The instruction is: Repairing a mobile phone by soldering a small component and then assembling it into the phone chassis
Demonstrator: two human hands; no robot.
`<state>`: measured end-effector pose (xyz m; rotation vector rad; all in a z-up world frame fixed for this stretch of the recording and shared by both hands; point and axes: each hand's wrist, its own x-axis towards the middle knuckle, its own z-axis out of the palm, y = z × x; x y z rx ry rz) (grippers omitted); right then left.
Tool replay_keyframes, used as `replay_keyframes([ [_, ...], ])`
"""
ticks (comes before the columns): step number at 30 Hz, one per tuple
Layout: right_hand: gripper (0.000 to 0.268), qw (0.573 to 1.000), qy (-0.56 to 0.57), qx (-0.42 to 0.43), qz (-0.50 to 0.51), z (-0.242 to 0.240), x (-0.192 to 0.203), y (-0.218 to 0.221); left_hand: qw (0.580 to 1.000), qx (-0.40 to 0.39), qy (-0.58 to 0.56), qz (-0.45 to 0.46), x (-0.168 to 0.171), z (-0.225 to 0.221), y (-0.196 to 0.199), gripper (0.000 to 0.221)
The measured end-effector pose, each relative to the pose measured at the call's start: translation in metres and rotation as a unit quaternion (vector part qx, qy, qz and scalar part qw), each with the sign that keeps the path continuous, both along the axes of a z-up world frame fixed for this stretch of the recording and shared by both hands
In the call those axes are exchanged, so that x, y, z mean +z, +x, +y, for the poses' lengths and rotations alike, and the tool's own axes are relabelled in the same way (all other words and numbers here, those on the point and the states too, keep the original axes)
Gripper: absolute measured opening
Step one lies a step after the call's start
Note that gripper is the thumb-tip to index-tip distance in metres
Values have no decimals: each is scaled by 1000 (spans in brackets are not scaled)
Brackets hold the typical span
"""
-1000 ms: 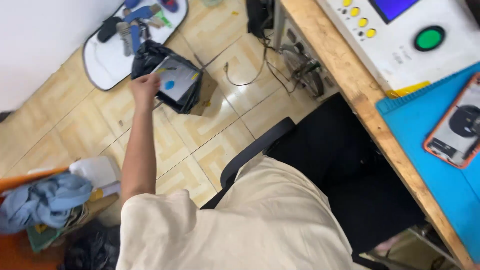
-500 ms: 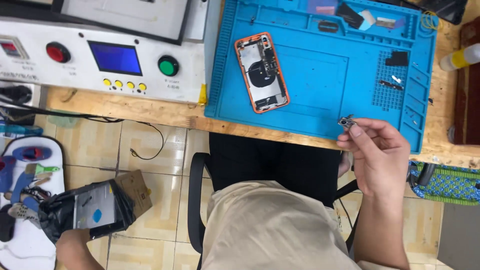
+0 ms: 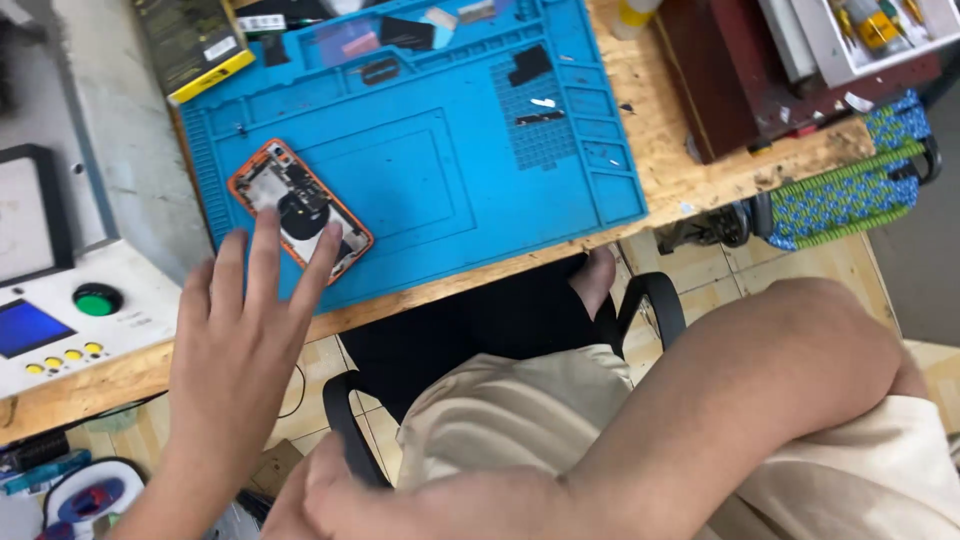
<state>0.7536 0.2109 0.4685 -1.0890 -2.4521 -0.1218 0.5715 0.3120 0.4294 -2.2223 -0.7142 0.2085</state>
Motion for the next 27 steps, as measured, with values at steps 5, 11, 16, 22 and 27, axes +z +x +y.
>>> replay_keyframes([
  [5, 13, 996, -69, 40, 40, -15, -8, 10, 983, -53, 40, 172, -20, 28, 19, 66],
  [11, 11, 984, -118, 113, 69, -16, -12, 13, 974, -128, 11, 186, -28, 40, 21, 53],
  [16, 11, 971, -147, 167, 82, -10, -12, 13, 979, -172, -42, 101, -32, 55, 25, 33],
  [22, 15, 921, -222, 86, 307, -2, -37, 40, 962, -175, -199, -61, -26, 57, 60, 58],
  [27, 11, 918, -201, -43, 339, 11, -62, 53, 923, -201, -295, -145, -49, 62, 86, 75],
])
